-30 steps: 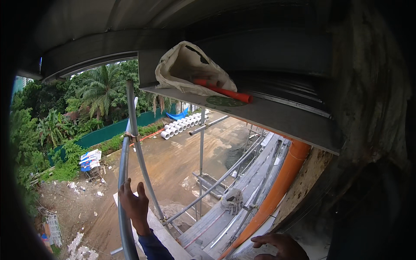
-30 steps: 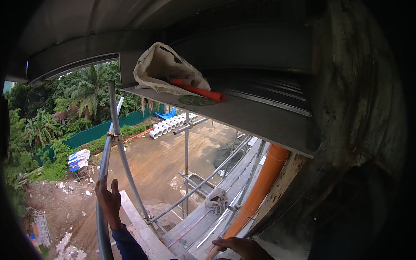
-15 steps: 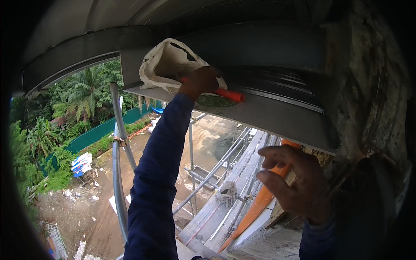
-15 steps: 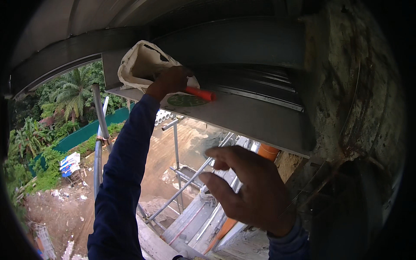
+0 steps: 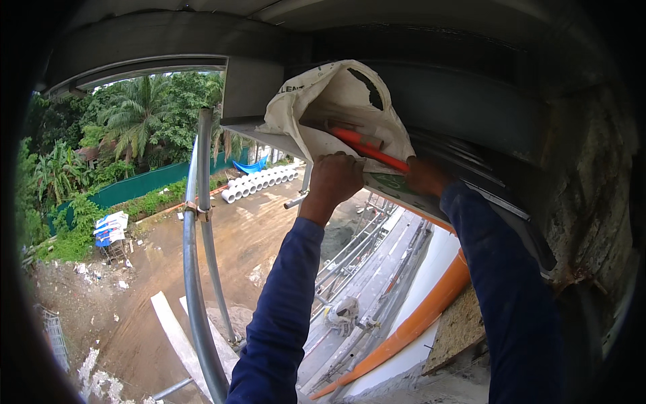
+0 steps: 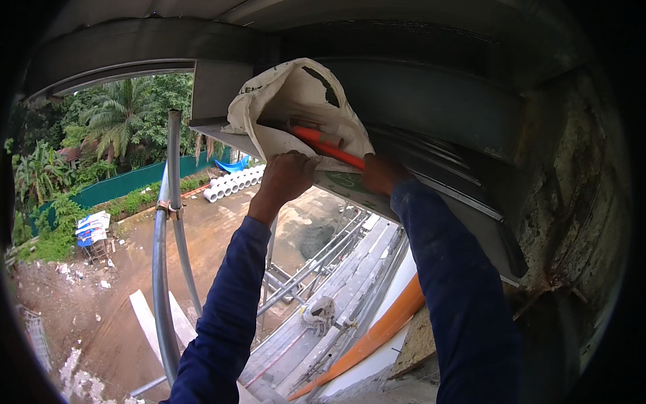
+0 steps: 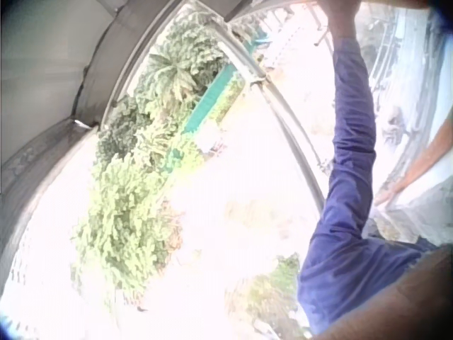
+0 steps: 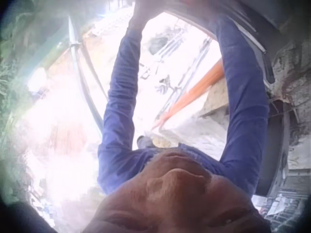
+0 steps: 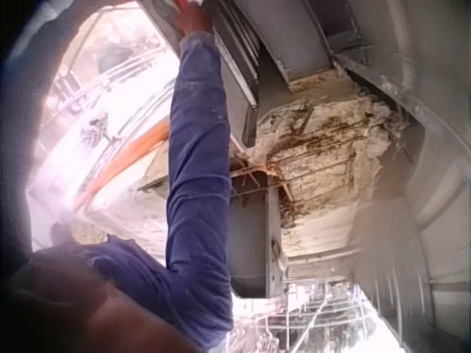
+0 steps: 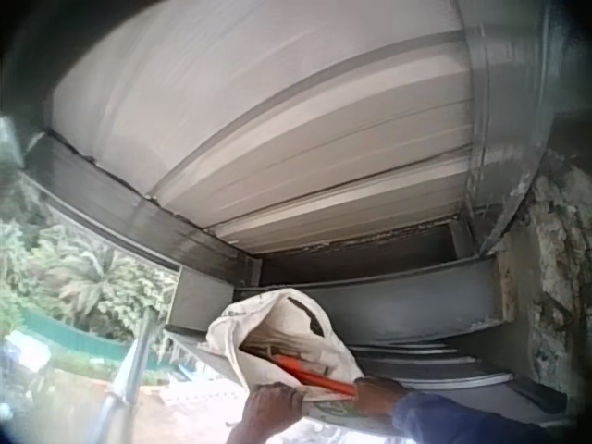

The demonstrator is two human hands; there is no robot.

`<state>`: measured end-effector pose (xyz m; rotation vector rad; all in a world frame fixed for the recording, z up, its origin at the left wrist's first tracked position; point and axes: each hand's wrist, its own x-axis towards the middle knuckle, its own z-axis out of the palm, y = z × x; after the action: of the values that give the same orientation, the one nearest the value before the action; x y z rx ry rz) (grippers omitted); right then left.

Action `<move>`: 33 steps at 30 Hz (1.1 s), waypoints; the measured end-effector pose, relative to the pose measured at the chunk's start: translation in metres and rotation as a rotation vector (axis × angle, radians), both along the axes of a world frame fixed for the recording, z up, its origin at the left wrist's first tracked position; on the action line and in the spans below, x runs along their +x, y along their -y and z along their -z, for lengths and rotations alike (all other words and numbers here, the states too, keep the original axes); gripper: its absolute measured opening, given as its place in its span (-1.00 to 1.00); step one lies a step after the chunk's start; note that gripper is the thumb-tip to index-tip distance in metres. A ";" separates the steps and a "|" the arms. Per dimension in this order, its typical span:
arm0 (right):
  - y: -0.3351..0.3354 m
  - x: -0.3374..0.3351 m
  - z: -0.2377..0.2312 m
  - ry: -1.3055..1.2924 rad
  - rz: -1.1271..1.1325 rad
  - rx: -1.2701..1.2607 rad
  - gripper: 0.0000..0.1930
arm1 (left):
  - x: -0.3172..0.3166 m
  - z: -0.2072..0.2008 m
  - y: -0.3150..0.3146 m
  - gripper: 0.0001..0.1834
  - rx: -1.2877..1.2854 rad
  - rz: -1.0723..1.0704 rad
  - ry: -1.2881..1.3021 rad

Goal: The person fits a rectangular piece of colorful insulation board into a gap in a concrete wall. They then use a knife to trim the board flush with the wall surface and a tape measure to check the dimensions of the cut.

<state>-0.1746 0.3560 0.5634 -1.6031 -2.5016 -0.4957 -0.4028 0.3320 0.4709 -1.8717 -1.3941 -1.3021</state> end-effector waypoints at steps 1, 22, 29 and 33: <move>-0.004 -0.001 0.002 -0.026 0.028 -0.019 -0.57 | 0.001 -0.005 0.006 -0.63 -0.053 0.000 0.016; 0.074 0.032 -0.047 0.040 -0.067 0.332 -0.70 | -0.028 -0.091 -0.051 -0.65 -0.290 -0.078 -0.216; 0.111 0.080 -0.053 0.082 -0.117 0.464 -0.71 | -0.047 -0.079 -0.054 -0.67 -0.243 -0.140 -0.117; 0.142 0.109 -0.063 0.143 -0.099 0.562 -0.72 | -0.066 -0.081 -0.090 -0.58 -0.185 0.113 0.077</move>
<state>-0.0654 0.2135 0.6266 -1.2529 -2.2249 -1.2040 -0.4691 0.4218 0.5515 -2.0683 -1.5126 -1.3526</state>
